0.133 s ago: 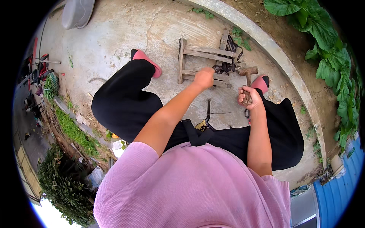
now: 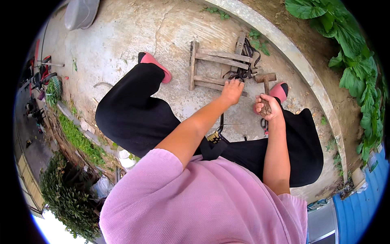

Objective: The person retrieves a hammer from a storage area and then sits on the ground to work on a small wooden object. They repeatedly strike the object with the hammer, adjusting its position between strikes.

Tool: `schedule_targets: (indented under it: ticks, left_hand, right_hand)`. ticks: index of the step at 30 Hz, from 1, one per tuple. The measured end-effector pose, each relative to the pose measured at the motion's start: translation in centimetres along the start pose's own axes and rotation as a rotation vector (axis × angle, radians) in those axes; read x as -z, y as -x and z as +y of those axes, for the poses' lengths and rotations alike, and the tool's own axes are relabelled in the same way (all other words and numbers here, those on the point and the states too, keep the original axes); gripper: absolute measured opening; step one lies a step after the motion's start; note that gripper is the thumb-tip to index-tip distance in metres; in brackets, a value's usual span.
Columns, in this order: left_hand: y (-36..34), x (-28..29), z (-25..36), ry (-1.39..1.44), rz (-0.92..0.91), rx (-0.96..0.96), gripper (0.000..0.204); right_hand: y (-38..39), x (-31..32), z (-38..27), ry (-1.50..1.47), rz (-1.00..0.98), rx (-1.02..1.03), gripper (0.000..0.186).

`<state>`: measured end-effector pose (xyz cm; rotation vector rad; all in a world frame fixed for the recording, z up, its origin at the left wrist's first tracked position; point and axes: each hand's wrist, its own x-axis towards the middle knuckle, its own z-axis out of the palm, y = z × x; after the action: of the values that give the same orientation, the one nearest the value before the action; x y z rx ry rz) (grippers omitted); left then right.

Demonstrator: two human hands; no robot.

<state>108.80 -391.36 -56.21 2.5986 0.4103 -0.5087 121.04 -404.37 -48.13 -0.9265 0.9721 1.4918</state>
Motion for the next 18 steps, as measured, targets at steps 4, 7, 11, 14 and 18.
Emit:
schedule_targets:
  ticks: [4, 7, 11, 14, 18]
  left_hand:
    - [-0.8, -2.2, 0.9, -0.236, 0.142, -0.015, 0.029]
    - [-1.3, 0.3, 0.2, -0.184, -0.08, -0.083, 0.034]
    - [0.3, 7.5, -0.6, 0.099, -0.044, -0.138, 0.044]
    - [2.5, 14.0, -2.1, 0.371, 0.203, -0.092, 0.047]
    - [7.2, 20.1, -9.5, 0.834, 0.526, 0.286, 0.058]
  right_hand:
    - [0.3, -0.4, 0.0, -0.016, 0.032, -0.028, 0.013]
    - [0.2, -0.6, -0.2, -0.013, 0.029, -0.029, 0.012]
    - [0.7, -1.3, -0.8, 0.019, 0.014, -0.026, 0.012]
    - [0.1, -0.9, -0.8, 0.015, -0.01, -0.036, 0.015]
    - [-0.6, -1.1, -0.4, -0.019, -0.01, -0.007, 0.016]
